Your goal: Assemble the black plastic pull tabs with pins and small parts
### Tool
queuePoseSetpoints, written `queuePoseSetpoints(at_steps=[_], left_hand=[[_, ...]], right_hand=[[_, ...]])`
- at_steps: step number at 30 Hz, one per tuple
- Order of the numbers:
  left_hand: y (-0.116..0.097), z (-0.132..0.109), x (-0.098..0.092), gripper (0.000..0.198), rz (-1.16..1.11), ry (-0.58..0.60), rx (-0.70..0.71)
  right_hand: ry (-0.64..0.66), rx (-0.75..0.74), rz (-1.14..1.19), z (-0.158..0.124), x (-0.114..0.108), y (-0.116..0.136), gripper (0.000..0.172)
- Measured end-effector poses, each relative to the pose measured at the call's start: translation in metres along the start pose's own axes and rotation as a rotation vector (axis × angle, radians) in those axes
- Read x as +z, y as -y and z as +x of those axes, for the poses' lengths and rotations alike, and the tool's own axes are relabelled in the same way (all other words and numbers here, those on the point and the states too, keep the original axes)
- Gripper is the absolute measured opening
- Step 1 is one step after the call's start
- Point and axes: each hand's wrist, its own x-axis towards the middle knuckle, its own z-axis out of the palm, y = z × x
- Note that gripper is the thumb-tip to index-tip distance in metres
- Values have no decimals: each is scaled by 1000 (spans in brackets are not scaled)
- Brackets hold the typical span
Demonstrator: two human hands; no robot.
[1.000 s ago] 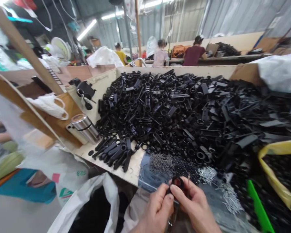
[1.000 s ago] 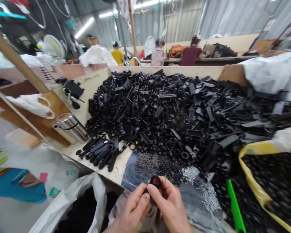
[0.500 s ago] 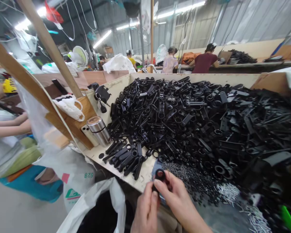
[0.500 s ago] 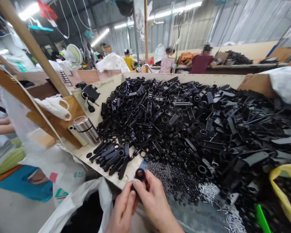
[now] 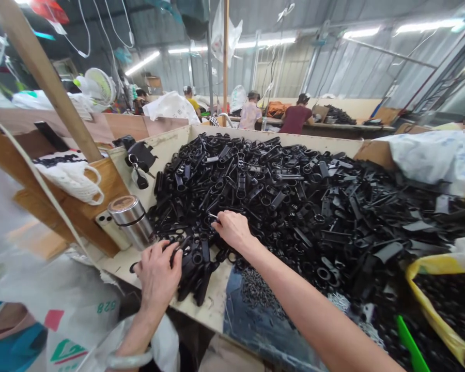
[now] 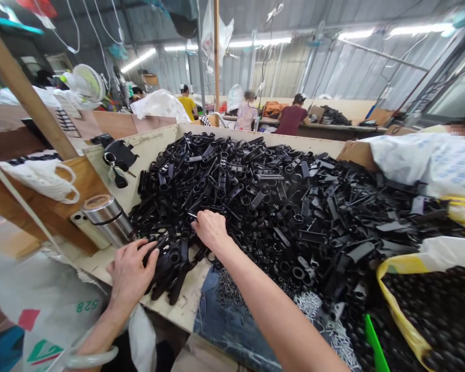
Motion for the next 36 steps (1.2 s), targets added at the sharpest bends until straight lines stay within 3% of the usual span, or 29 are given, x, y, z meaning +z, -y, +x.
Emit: queuePoseSetpoints(at_steps=[4, 6, 8, 12, 14, 16, 18, 21, 24, 27, 32, 36], left_hand=[[-6, -7, -5, 36, -7, -133, 4], [-14, -13, -14, 33, -94, -203, 83], [-30, -21, -24, 29, -240, -192, 172], [-73, -48, -32, 33, -492, 31, 321], [-95, -67, -24, 50, -581, 240, 488], [-114, -85, -9, 59, -720, 458, 574], [-127, -99, 7, 55, -897, 648, 455], [-139, -106, 20, 45, -1169, 964, -3], [-146, -100, 15, 53, -1444, 1059, -488], [-148, -90, 2, 53, -1631, 1109, -809], [-142, -82, -3, 42, -1881, 1220, -1091], [-136, -86, 1, 45, -1951, 1234, -1150]], right_hand=[[-74, 30, -8, -1, -18, -10, 21], [-120, 54, 27, -17, -39, -24, 27], [-133, 74, 77, -46, -62, -40, 32], [33, 99, 201, -128, -90, -60, 38], [193, 179, 402, -165, -91, -63, 37], [271, 279, 576, -190, -88, -66, 36], [281, 279, 523, -199, -86, -74, 38], [199, 207, 210, -186, -89, -97, 42], [78, 204, 28, -154, -91, -121, 27], [85, 168, -95, -125, -83, -134, 21], [136, 115, -165, -108, -72, -140, 14], [59, 70, -70, -125, -81, -145, 8]])
